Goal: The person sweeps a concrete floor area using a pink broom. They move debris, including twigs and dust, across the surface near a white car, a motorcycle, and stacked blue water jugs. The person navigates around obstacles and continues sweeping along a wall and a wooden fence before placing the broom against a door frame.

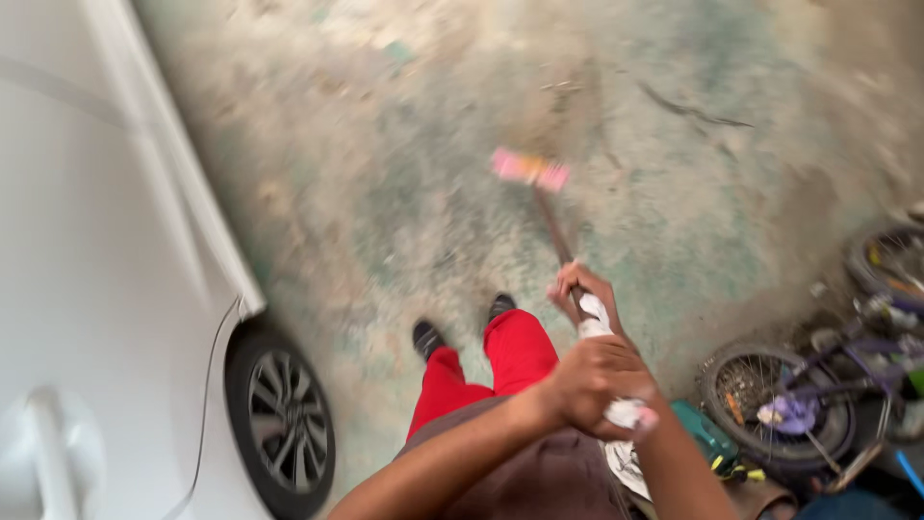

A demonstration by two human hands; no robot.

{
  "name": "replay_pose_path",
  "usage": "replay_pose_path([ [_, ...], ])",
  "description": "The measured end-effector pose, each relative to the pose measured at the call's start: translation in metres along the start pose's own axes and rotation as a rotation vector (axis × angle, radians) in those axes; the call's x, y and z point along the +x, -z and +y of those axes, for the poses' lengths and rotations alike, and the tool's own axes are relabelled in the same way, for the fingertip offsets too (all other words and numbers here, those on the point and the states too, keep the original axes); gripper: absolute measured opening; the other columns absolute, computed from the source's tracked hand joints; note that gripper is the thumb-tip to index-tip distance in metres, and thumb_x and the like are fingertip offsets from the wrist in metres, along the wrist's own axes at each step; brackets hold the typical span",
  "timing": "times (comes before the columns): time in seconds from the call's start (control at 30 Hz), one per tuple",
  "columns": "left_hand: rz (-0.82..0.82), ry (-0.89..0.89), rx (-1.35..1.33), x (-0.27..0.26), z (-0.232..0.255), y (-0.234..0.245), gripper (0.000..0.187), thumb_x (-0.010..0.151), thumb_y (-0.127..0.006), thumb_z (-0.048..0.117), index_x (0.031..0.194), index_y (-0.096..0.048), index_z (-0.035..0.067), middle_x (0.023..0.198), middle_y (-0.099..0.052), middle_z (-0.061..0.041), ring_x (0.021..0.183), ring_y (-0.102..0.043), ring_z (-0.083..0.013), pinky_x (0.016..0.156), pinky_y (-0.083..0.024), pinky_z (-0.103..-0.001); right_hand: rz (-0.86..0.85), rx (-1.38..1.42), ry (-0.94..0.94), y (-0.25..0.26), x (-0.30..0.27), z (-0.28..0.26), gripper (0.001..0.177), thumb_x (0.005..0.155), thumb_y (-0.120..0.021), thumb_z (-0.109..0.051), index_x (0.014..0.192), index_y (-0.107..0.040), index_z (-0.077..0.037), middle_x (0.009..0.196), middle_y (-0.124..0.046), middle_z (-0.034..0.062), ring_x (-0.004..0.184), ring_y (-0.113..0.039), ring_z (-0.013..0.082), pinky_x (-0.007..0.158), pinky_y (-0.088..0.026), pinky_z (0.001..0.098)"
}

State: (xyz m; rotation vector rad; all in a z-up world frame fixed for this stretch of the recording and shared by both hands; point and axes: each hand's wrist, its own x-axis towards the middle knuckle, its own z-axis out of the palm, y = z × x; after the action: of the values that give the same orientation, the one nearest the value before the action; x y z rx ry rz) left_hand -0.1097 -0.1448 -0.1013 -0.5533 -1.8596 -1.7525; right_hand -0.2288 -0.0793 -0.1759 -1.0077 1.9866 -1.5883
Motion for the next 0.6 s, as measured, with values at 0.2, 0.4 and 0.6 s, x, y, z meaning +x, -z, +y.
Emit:
replay_pose_path([
  [0.2,-0.058,0.377,-0.273,0.061,0.016,-0.041,0.032,0.098,-0.064,0.027,0.073,-0.054,0.009,0.06,-0.05,-0.002,0.058,-0.053,-0.017,0.061,-0.038,-0.032,0.289,-0.041,-0.1,0.03,-0.061,0.018,0.026,0.086,-0.074,-0.001,0.082,-0.049,-0.009,0.08,-0.049,0.0021,0.075,-0.048,0.0162,0.073,-0.043,0.031],
  [0.4,0.219,1.01,-0.737,0.113,-0.092,-0.012,0.028,0.095,-0.062,0.023,0.078,-0.056,0.002,0.07,-0.056,0.0,0.065,-0.052,-0.0091,0.06,-0.041,-0.032,0.538,-0.102,-0.245,0.042,-0.058,0.11,0.02,0.09,-0.07,-0.007,0.08,-0.053,-0.009,0.075,-0.05,0.0026,0.07,-0.049,0.0182,0.068,-0.043,0.0341],
  [0.6,-0.435,0.524,-0.273,0.176,-0.112,-0.001,0.019,0.086,-0.061,0.017,0.076,-0.05,0.005,0.071,-0.057,-0.009,0.071,-0.056,-0.0242,0.075,-0.044,-0.037,0.79,-0.183,-0.39,0.072,0.048,0.152,0.036,0.089,-0.074,0.004,0.073,-0.044,-0.005,0.068,-0.042,0.0072,0.06,-0.04,0.02,0.058,-0.036,0.0348],
])
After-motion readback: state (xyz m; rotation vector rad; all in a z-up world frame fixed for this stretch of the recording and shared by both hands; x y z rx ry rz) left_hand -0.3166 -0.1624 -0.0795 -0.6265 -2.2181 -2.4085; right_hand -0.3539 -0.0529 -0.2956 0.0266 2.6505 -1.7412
